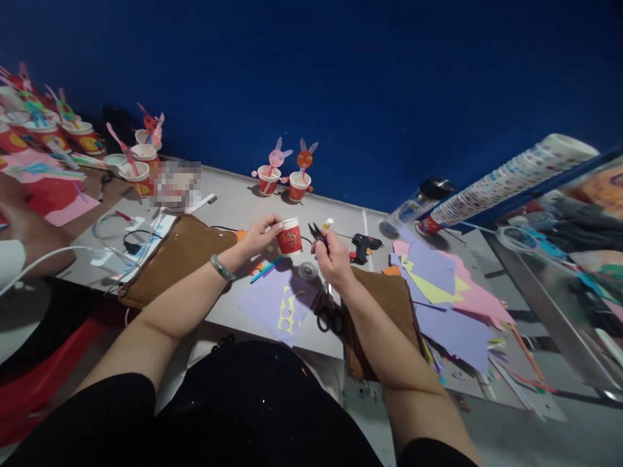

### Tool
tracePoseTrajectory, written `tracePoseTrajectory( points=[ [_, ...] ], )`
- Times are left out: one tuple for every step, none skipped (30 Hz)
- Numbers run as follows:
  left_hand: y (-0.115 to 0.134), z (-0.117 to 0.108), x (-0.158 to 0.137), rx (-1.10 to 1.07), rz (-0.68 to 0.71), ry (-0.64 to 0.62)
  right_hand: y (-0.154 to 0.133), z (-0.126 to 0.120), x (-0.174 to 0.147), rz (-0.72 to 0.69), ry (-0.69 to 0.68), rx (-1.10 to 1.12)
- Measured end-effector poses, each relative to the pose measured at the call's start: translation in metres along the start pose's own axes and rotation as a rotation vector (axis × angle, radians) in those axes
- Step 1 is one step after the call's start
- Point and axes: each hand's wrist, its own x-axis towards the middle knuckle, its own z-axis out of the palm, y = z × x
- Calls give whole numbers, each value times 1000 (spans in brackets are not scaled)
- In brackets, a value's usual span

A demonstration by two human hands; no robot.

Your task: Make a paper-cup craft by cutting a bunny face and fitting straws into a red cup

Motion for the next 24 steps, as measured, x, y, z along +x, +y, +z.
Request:
tracePoseTrajectory(
  points=[
    [0,1,-1,20,5,7,3,6,-2,-22,11,-10],
    [0,2,-3,40,10,15,5,9,-5,-46,18,-30],
    [0,4,-4,60,16,24,7,11,-7,-66,21,-56],
    [1,5,-6,81,23,35,9,12,-8,-82,16,-82],
    [2,7,-7,105,33,46,10,11,-9,-95,5,-107],
    [2,8,-8,132,46,52,12,11,-10,-104,-6,-128],
    [3,9,-10,159,64,58,13,11,-11,-113,-18,-143],
    [4,11,-11,188,85,65,14,11,-11,-124,-24,-149],
    [4,12,-12,217,108,72,16,11,-12,-136,-21,-148],
    [5,14,-13,247,132,84,17,12,-13,-149,-12,-144],
    [5,15,-14,278,154,99,18,13,-14,-160,-1,-140],
    [6,16,-14,310,175,113,19,14,-15,-169,9,-139],
    [6,17,-15,339,195,123,20,16,-16,-179,14,-140],
    [6,18,-16,362,218,127,20,17,-18,-188,14,-146],
    [6,18,-16,378,240,127,20,17,-19,-195,9,-155],
    [6,19,-17,387,258,126,20,18,-20,-199,1,-165],
    [6,19,-17,392,270,122,19,19,-21,-197,-11,-177],
    [6,19,-18,396,273,119,19,19,-22,-192,-21,-189],
    [6,20,-18,401,268,116,18,20,-22,-186,-27,-199],
    [7,20,-19,409,258,113,18,20,-23,-180,-28,-207],
    [7,20,-19,416,248,112,18,21,-23,-178,-29,-214],
    [8,21,-20,422,243,112,17,21,-23,-178,-28,-220],
    [9,21,-21,425,245,112,17,22,-23,-180,-27,-225],
    [9,21,-21,423,252,114,17,22,-23,-181,-27,-230]
  ],
)
